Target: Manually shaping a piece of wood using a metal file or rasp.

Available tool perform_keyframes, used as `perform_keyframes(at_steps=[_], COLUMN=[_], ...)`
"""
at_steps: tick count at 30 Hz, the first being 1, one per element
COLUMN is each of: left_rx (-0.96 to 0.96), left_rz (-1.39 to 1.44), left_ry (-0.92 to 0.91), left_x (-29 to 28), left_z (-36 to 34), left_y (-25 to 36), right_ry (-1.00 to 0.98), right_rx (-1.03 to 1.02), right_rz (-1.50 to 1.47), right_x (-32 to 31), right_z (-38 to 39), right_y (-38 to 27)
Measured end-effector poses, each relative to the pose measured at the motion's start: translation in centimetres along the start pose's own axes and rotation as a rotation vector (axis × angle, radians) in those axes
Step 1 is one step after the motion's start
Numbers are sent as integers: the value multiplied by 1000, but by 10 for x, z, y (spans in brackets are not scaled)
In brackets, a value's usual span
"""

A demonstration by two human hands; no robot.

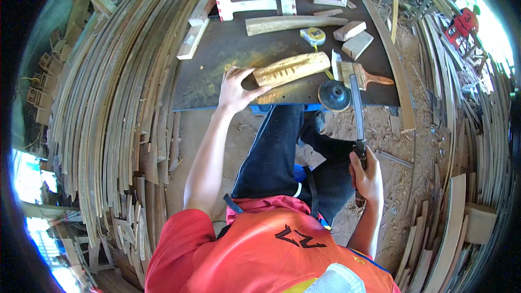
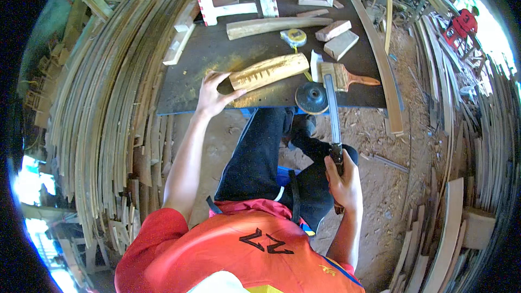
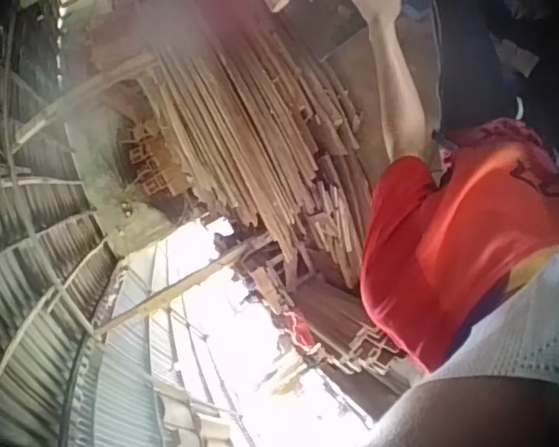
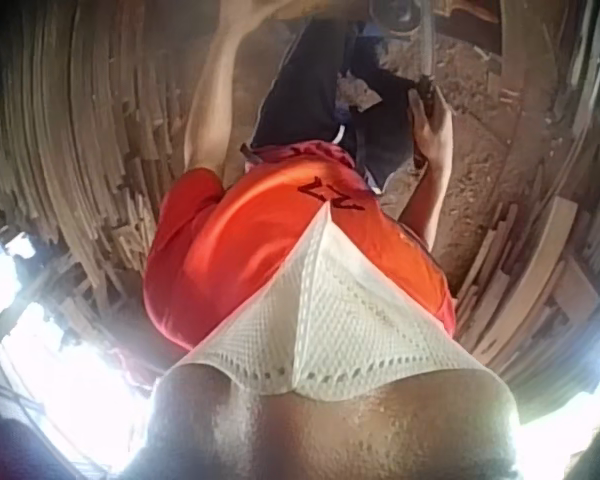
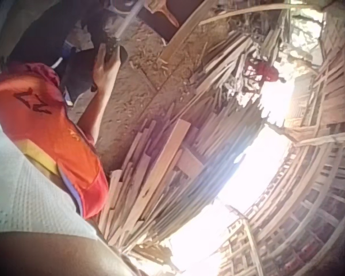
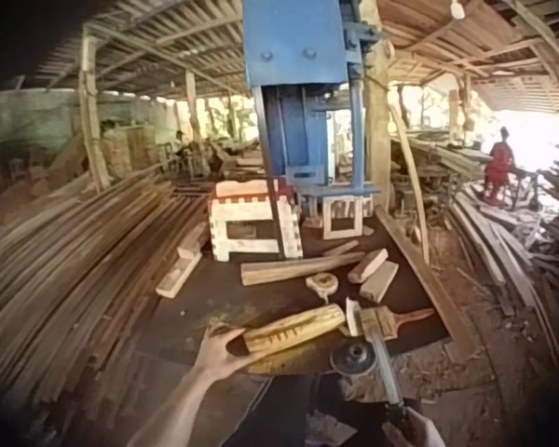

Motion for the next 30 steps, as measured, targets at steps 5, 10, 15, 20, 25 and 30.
perform_keyframes(at_steps=[5, 10, 15, 20, 25, 30], left_rx=[-77, -69, 30, 89, 252, 250], left_rz=[101, -59, -127, -137, 94, 355], left_ry=[61, -23, -176, -168, -127, 40], left_x=[-37, -124, -148, -139, -131, -108], left_z=[-11, -60, -94, -94, -78, -86], left_y=[-9, 25, 36, 34, 50, 58], right_ry=[8, -14, 7, 31, 26, -122], right_rx=[-79, -39, 11, 73, -44, -128], right_rz=[39, 16, -9, 4, 143, 241], right_x=[3, 17, 39, 60, 77, 92], right_z=[2, 15, 38, 51, 35, 8], right_y=[-17, -10, 2, 9, 13, -18])
Point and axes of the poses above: each hand's wrist, its own z-axis away from the middle knuckle, its own x-axis out of the palm, y = z × x, the point moved 6 cm from there along -z, towards the middle knuckle, and after that the axes turned 15 degrees about -y, right-handed, at the moved point
